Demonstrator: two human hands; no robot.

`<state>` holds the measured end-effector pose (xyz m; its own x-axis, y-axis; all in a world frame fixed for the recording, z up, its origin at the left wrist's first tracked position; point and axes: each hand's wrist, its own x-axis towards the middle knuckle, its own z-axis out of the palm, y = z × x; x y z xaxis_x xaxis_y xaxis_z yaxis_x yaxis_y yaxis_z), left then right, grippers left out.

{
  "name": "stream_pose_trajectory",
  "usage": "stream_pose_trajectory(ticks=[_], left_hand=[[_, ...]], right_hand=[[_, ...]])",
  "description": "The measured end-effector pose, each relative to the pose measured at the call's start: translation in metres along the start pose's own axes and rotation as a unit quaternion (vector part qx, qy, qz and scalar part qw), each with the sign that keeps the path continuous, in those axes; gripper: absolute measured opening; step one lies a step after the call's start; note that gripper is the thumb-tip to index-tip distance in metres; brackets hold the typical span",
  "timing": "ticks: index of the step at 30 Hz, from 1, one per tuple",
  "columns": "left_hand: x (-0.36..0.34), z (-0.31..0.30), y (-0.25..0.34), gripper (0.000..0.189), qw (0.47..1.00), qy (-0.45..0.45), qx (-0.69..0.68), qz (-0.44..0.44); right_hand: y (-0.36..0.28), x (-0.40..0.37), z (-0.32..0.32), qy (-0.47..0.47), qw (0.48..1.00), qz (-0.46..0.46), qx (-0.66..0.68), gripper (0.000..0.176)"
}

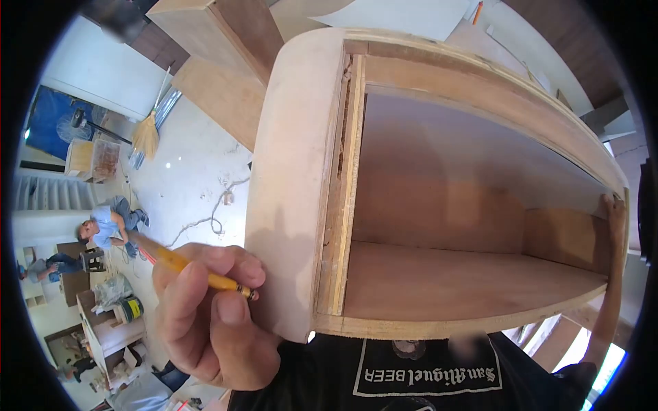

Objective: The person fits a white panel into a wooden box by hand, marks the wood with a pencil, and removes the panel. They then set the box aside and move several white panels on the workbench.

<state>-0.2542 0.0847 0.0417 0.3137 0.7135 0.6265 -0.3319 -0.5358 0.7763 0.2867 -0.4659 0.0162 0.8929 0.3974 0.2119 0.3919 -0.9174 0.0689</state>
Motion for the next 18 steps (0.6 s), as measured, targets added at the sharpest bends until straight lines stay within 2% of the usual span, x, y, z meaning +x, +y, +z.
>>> stream_pose_trajectory(ticks=[2,3,4,10,13,16,18], left_hand=[[0.009,0.001,0.005,0.033,0.999,-0.008,0.034,0.022],[-0.014,0.001,-0.01,0.033,0.999,0.024,0.007,0.022],[-0.016,0.001,-0.012,0.033,0.999,0.028,0.004,0.021],[-0.012,0.004,-0.011,0.03,0.999,0.036,0.011,0.034],[-0.014,0.006,-0.007,0.029,0.998,0.054,0.026,0.019],[-0.014,0.008,-0.003,0.028,0.997,0.064,0.051,-0.004],[-0.014,0.007,0.002,0.025,0.995,0.071,0.068,-0.018]], right_hand=[[-0.014,0.0,-0.02,-0.011,0.999,0.003,0.036,0.054],[-0.029,-0.018,0.002,-0.019,0.998,0.007,0.061,0.055],[-0.043,-0.022,-0.002,-0.029,0.996,0.011,0.082,0.055],[-0.048,-0.02,-0.005,-0.065,0.989,0.022,0.129,0.05],[-0.053,-0.023,-0.004,0.013,0.996,-0.037,0.085,0.047],[-0.042,-0.016,0.002,-0.022,0.995,0.015,0.094,0.054],[-0.024,-0.005,0.014,0.012,0.998,-0.025,0.056,0.05]])
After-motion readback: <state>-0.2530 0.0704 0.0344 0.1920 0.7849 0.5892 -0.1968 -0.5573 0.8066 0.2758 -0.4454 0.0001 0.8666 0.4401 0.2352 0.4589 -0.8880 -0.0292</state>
